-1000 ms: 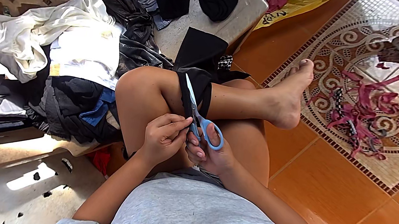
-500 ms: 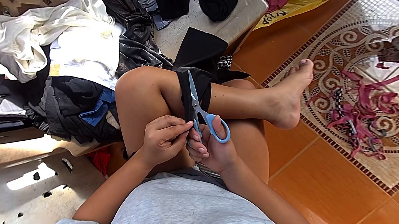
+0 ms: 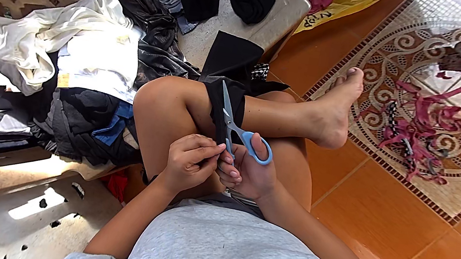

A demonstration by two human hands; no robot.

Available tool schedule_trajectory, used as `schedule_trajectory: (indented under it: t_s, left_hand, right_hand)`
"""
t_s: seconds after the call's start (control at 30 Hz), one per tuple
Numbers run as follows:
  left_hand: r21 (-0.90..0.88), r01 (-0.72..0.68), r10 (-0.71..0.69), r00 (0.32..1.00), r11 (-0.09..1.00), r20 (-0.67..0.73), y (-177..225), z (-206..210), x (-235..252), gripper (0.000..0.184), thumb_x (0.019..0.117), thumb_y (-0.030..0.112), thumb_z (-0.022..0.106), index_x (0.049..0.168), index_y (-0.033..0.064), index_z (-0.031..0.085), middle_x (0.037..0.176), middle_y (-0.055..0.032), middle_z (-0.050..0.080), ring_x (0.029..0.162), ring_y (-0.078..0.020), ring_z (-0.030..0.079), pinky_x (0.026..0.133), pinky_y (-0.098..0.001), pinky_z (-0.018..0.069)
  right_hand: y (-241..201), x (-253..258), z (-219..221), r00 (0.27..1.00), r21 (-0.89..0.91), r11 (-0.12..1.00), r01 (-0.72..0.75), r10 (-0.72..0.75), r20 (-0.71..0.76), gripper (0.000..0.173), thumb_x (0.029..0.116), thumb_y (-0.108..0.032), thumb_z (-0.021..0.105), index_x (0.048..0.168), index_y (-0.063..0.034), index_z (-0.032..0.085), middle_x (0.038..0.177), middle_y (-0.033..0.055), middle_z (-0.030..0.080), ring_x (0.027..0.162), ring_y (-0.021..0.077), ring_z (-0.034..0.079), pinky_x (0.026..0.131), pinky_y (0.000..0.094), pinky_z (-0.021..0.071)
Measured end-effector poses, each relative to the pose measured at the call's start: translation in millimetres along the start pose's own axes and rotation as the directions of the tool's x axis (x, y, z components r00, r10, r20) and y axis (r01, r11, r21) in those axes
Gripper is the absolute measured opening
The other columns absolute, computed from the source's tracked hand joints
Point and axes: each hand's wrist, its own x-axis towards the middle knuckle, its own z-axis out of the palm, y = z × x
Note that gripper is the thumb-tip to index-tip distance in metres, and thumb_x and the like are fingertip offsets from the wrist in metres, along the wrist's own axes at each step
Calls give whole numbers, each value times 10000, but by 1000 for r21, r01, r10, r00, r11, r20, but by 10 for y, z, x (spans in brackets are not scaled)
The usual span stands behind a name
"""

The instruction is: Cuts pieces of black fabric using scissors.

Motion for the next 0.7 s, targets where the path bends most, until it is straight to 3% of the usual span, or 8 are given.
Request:
schedule_trajectory:
  t_s: [0.53,0.7]
  left_hand:
    - [-31,-5,6,1000,999,30,-14,-19,11,119,897,27,676,969,-1,767,888,-100,726,921,-120,692,914,-241,544]
    - [-36,-7,8,999,999,38,-12,-16,14,115,899,28,666,956,4,764,863,-91,719,895,-115,689,921,-251,541]
  right_hand:
    - [2,-7,53,998,-18,1000,12,-13,-64,496,827,-660,700,843,-165,672,646,-98,568,512,-20,528,476,126,414]
    - [-10,-24,-10,1000,-52,999,8,-9,0,526,843,-691,666,875,-166,684,693,-86,597,553,-9,549,505,136,425]
